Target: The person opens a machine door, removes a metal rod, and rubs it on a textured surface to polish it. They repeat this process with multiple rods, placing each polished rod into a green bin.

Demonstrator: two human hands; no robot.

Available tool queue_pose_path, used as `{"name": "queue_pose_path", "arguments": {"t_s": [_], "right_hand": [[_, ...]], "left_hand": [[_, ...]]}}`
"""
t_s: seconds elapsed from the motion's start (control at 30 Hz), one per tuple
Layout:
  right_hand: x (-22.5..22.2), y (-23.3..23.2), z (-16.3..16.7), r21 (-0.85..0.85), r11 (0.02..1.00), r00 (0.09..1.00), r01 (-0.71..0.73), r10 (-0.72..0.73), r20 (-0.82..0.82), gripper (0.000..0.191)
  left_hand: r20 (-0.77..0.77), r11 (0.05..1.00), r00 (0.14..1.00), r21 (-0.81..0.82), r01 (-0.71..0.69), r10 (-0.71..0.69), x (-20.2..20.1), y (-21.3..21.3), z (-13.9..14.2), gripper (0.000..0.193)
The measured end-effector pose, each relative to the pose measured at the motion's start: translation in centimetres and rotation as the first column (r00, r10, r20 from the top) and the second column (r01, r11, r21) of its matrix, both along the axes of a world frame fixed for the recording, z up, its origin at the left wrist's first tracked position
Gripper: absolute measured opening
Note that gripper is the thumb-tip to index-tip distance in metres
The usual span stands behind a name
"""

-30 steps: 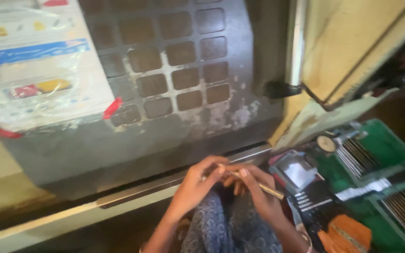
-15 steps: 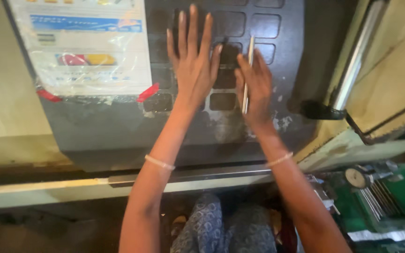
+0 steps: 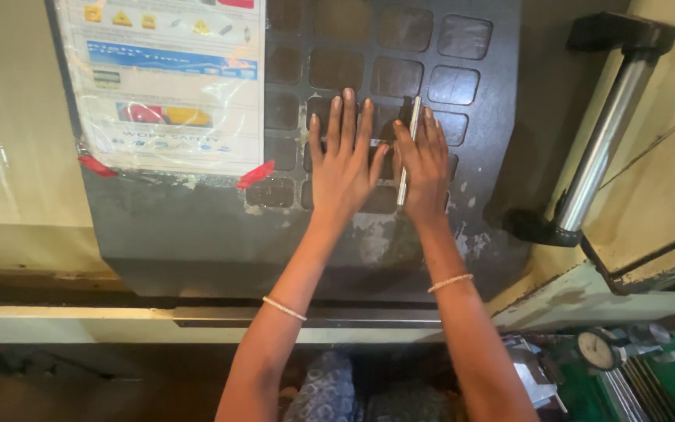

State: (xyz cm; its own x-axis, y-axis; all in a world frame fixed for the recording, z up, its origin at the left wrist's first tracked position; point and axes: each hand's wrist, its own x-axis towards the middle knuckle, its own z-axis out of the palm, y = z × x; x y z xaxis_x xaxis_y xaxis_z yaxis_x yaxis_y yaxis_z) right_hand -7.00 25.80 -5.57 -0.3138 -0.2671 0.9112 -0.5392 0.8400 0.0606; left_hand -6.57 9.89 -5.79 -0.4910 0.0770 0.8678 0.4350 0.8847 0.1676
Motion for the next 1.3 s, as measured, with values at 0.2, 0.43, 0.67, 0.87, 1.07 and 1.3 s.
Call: {"name": "queue_pose_path", "arguments": {"t_s": [0.2,0.43,0.67,0.87,1.07,1.3], "right_hand": [[-0.2,0.4,-0.9,-0.032,0.999,1.000,-0.001,0.002,0.018,0.038],[-0.9,0.5,-1.2,-0.015,1.000,1.000,0.002,-0.002,0.024,0.039],[-0.7,0.7,-1.4,-0.004,1.000,1.000,-0.018,0.018,0.003,0.045],[-0.2,0.9,-1.2,0.028,0.998,0.999,-0.048,0.049,-0.006,0.047],[0.0,0.9,-1.4,0.041,0.999,0.999,-0.032,0.032,0.010,0.048],[0.7,0.9,-0.7,0.031,0.999,1.000,-0.029,0.030,-0.011,0.046]], "left_hand": [[0.042,1.000,0.999,-0.013,-0.005,0.006,-0.3,0.7,-0.7,0.064],[0.017,1.000,1.000,-0.008,0.004,-0.004,-0.6,1.0,-1.0,0.060],[0.018,1.000,1.000,0.003,0.015,-0.015,-0.6,1.0,-0.9,0.059],[-0.002,1.000,1.000,0.014,0.021,-0.021,-0.3,1.1,-0.7,0.059],[-0.027,1.000,1.000,0.008,0.007,-0.007,-0.4,1.3,-1.0,0.057],[-0.040,1.000,0.999,0.007,0.009,-0.008,0.1,1.4,-0.5,0.058]]}}
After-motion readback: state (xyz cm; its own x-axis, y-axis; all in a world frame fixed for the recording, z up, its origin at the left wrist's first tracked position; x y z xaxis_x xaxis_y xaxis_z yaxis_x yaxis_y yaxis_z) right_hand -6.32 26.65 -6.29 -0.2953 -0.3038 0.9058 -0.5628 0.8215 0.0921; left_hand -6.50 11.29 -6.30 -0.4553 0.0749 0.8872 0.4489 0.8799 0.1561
